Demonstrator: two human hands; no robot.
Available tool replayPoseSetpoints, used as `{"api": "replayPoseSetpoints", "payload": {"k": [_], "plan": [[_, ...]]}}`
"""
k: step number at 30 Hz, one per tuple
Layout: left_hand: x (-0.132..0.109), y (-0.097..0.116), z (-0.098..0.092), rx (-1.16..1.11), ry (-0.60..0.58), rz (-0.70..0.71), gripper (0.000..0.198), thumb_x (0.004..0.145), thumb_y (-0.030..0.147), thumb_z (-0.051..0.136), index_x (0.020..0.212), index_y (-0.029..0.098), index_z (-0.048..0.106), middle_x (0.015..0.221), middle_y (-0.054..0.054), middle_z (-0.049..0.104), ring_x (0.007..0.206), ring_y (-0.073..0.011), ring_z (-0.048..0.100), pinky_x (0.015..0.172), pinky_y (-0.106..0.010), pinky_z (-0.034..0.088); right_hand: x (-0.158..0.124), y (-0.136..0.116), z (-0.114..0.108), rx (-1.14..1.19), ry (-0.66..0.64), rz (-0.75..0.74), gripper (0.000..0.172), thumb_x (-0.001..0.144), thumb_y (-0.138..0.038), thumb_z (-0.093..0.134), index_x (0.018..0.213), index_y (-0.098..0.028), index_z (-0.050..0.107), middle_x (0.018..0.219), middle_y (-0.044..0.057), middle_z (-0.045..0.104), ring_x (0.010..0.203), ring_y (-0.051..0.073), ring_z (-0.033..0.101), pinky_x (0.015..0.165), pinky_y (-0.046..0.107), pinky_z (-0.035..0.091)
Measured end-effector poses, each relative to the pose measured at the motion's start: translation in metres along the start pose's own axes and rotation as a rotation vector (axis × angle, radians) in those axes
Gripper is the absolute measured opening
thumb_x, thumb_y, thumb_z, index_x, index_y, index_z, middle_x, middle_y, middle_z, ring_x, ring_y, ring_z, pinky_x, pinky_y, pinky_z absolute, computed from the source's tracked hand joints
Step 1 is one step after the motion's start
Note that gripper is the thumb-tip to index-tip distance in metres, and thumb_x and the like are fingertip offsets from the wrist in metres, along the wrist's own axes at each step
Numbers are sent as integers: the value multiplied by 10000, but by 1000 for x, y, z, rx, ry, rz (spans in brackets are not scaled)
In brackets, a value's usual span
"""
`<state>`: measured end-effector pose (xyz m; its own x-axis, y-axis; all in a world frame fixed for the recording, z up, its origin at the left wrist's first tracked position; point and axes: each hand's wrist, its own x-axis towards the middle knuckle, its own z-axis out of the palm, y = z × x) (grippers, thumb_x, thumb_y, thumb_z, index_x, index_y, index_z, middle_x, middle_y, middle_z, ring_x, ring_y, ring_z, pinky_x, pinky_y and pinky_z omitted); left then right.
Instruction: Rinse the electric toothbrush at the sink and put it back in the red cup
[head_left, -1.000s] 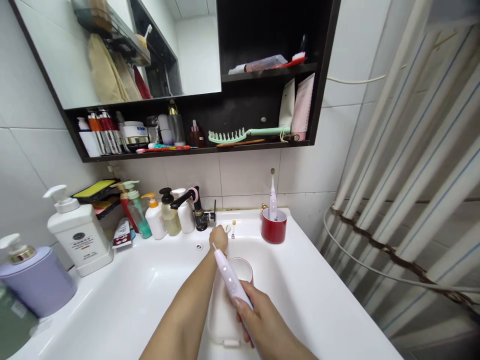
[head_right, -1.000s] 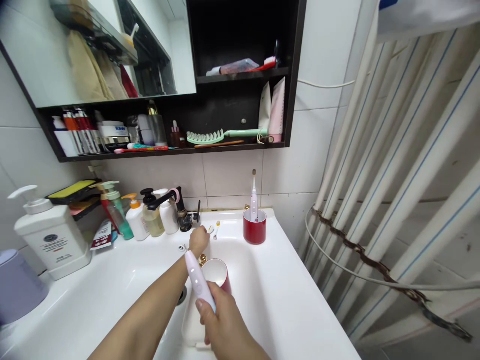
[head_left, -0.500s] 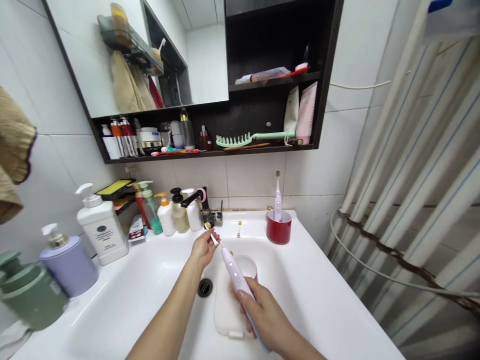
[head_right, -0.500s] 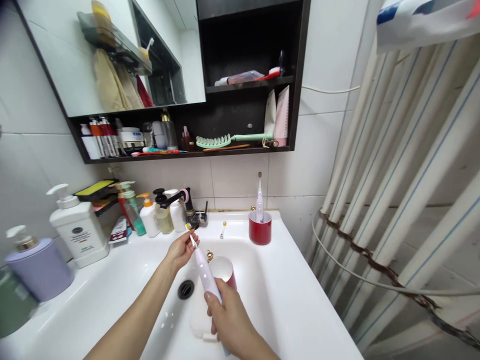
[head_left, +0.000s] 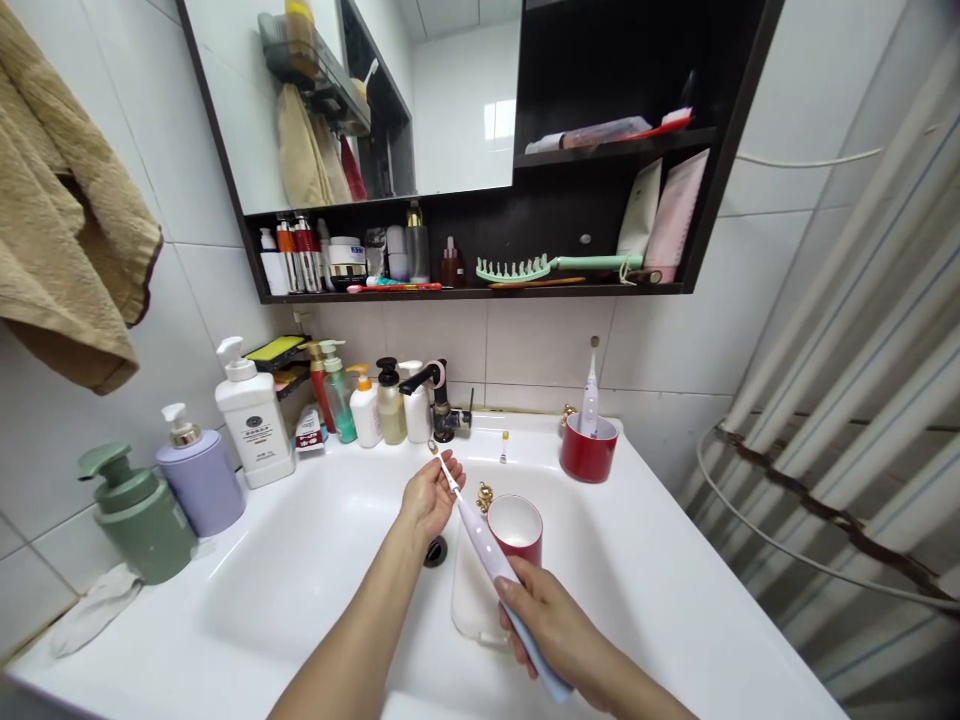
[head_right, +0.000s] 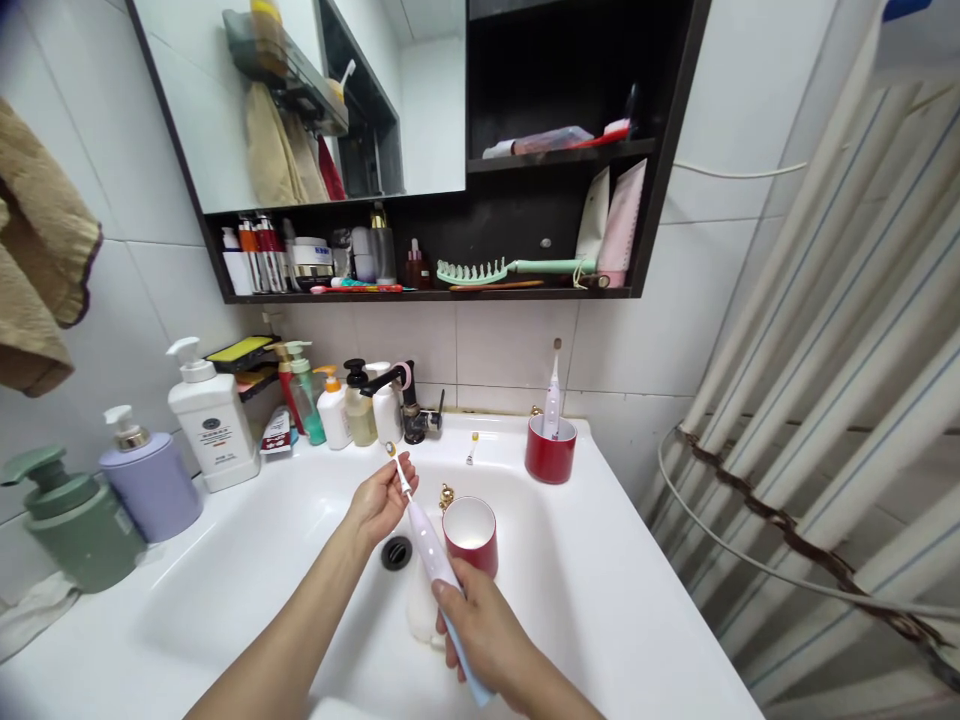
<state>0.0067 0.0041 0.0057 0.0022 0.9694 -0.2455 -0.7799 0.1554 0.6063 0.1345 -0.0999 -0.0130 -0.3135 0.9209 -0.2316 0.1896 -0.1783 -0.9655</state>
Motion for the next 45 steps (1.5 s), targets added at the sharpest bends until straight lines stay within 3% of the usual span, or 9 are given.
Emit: {"api": "replayPoseSetpoints", "payload": {"k": [10, 14, 21, 24, 26, 30, 35, 40, 45], "plan": [[-15, -23, 8, 128, -102, 71, 34, 687, 151, 434, 662, 134, 451, 545, -5, 521, 499, -87, 526, 575, -245, 427, 4, 4, 1, 50, 71, -8, 291, 703, -409, 342, 875, -177, 379, 574, -46, 408, 345, 35, 380, 312, 163, 299], [-17, -30, 10, 188, -173, 71, 82, 665, 215, 461, 668, 137, 435, 544, -2, 526, 507, -100, 530, 576, -258, 412, 5, 6, 3, 122, 90, -31, 340, 704, -427, 339, 938, -181, 362, 552, -52, 395, 358, 46, 385, 326, 169, 303], [-26, -32, 17, 218, -221, 84, 132, 631, 252, 487, 676, 143, 428, 539, 15, 519, 501, -92, 521, 590, -255, 400, 5, 2, 4, 141, 129, -115, 295, 695, -433, 370, 819, -166, 389, 548, -54, 386, 358, 38, 366, 337, 172, 298], [-28, -31, 18, 218, -232, 56, 154, 609, 260, 509, 670, 144, 429, 532, 19, 512, 495, -90, 515, 609, -267, 399, 2, -1, 3, 256, 40, -84, 296, 695, -462, 349, 752, -173, 380, 571, -47, 404, 372, 34, 371, 354, 173, 309], [-27, -31, 17, 211, -246, 46, 166, 597, 267, 519, 661, 145, 426, 520, 24, 502, 488, -89, 510, 611, -268, 397, 1, -2, 3, 308, -6, -62, 301, 696, -472, 338, 752, -179, 373, 584, -45, 413, 376, 33, 371, 357, 174, 311], [-25, -32, 17, 237, -250, 58, 178, 590, 283, 519, 654, 147, 423, 511, 29, 492, 468, -83, 498, 587, -257, 395, 1, -2, 4, 230, 104, -75, 287, 678, -452, 394, 763, -179, 368, 537, -60, 389, 366, 36, 366, 352, 172, 297], [-24, -31, 18, 224, -281, 43, 182, 583, 276, 523, 655, 148, 416, 497, 38, 476, 461, -79, 492, 586, -250, 392, 1, -3, 6, 387, -31, -61, 276, 706, -459, 335, 727, -185, 348, 576, -54, 407, 361, 24, 358, 348, 169, 297], [-24, -32, 18, 278, -287, 68, 200, 587, 311, 519, 646, 149, 417, 498, 36, 475, 457, -81, 494, 557, -238, 387, 2, -2, 6, 302, 68, -82, 249, 712, -427, 354, 725, -179, 341, 528, -65, 392, 352, 29, 362, 344, 168, 294], [-31, -35, 22, 307, -306, 60, 206, 596, 321, 515, 656, 143, 429, 497, 28, 486, 453, -82, 497, 533, -227, 390, 3, 1, 9, 351, 1, -92, 245, 726, -422, 325, 757, -180, 348, 548, -57, 418, 364, 37, 385, 368, 185, 321]]}}
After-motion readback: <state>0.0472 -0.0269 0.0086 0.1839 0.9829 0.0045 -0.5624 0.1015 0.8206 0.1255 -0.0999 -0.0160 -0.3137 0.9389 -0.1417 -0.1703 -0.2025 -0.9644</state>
